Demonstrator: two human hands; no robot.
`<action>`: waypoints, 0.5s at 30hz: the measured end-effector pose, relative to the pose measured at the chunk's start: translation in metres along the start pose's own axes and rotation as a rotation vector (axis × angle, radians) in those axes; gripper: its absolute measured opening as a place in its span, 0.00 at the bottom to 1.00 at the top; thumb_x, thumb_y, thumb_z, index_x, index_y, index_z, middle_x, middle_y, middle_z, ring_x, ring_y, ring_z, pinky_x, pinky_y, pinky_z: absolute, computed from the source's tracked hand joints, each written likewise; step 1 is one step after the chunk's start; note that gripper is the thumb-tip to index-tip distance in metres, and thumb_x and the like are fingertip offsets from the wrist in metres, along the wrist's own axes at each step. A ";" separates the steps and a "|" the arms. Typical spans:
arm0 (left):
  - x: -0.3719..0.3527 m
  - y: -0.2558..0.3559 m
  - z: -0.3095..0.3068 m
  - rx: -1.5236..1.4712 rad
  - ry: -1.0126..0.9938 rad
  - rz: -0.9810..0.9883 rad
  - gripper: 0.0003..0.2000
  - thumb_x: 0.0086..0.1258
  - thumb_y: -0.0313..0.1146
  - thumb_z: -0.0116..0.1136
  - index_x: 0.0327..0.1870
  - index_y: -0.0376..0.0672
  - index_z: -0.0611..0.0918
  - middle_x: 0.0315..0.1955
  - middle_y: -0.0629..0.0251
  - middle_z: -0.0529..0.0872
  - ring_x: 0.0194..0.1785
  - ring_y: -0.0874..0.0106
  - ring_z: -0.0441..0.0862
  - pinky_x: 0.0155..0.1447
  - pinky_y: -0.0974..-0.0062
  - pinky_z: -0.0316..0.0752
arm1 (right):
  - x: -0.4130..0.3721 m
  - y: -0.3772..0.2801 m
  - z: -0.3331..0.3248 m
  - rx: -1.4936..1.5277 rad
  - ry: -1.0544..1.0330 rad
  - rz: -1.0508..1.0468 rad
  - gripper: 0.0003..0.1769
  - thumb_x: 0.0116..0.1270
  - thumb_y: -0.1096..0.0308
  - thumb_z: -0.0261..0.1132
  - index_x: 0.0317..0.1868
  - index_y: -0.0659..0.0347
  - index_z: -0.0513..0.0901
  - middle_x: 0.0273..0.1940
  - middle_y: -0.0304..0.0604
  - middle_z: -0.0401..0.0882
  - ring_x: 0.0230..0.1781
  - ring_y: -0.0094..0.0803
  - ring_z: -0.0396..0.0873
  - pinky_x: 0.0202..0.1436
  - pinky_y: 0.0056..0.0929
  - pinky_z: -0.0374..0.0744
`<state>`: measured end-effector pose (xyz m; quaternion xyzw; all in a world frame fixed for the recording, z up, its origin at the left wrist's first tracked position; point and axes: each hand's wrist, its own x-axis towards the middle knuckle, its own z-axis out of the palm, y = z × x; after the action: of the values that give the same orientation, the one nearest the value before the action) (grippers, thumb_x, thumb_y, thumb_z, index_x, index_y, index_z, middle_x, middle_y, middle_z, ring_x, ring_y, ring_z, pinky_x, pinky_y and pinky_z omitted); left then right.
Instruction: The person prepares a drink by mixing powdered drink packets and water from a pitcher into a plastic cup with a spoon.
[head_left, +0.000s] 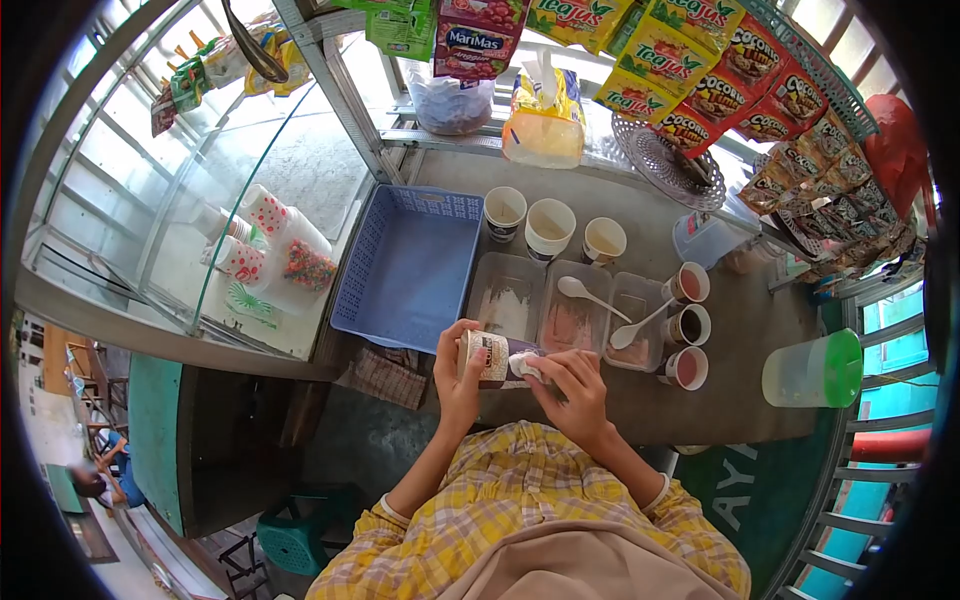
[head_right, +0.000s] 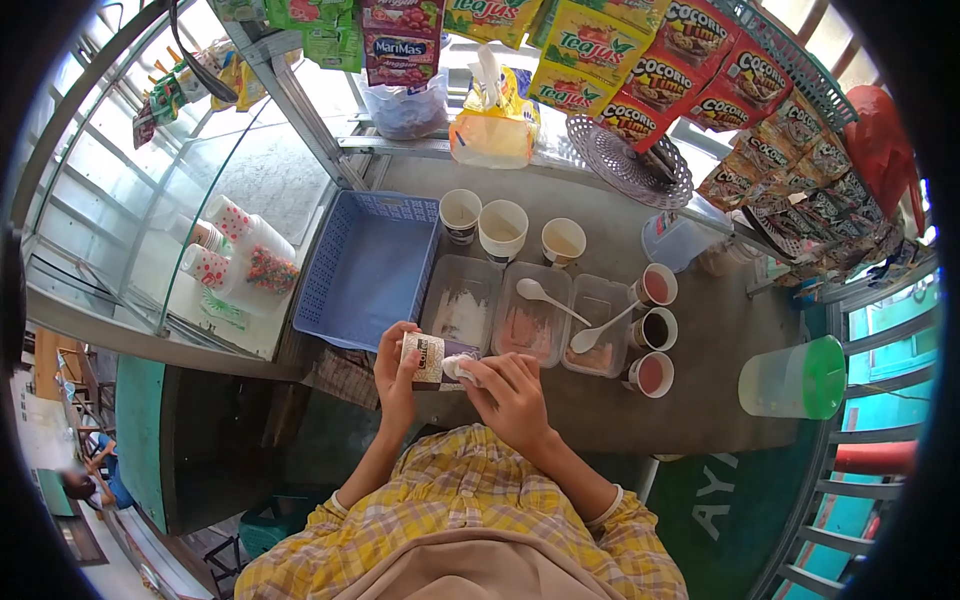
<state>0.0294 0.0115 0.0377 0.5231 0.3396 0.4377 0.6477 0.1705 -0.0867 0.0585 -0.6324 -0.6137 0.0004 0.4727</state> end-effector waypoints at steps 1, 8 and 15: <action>-0.001 0.005 0.001 -0.050 -0.010 -0.047 0.14 0.68 0.29 0.55 0.54 0.37 0.75 0.46 0.65 0.76 0.49 0.78 0.74 0.53 0.78 0.70 | 0.000 -0.001 0.000 -0.009 0.012 -0.007 0.17 0.54 0.74 0.72 0.46 0.57 0.83 0.36 0.36 0.80 0.34 0.32 0.77 0.44 0.32 0.70; -0.004 -0.004 0.000 0.046 -0.005 0.132 0.15 0.69 0.28 0.54 0.55 0.36 0.74 0.50 0.65 0.73 0.48 0.77 0.73 0.53 0.77 0.68 | 0.008 0.002 0.002 0.146 0.173 0.240 0.12 0.53 0.77 0.70 0.40 0.60 0.84 0.30 0.39 0.80 0.28 0.32 0.77 0.40 0.30 0.72; 0.003 0.004 -0.001 0.151 0.046 0.297 0.17 0.63 0.29 0.57 0.53 0.36 0.75 0.49 0.60 0.75 0.50 0.70 0.75 0.56 0.72 0.69 | 0.014 -0.008 -0.009 0.229 0.169 0.215 0.12 0.54 0.79 0.69 0.40 0.61 0.84 0.31 0.41 0.80 0.30 0.31 0.78 0.36 0.26 0.75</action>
<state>0.0291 0.0148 0.0415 0.6045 0.3053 0.5137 0.5268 0.1730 -0.0826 0.0764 -0.6341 -0.4966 0.0675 0.5888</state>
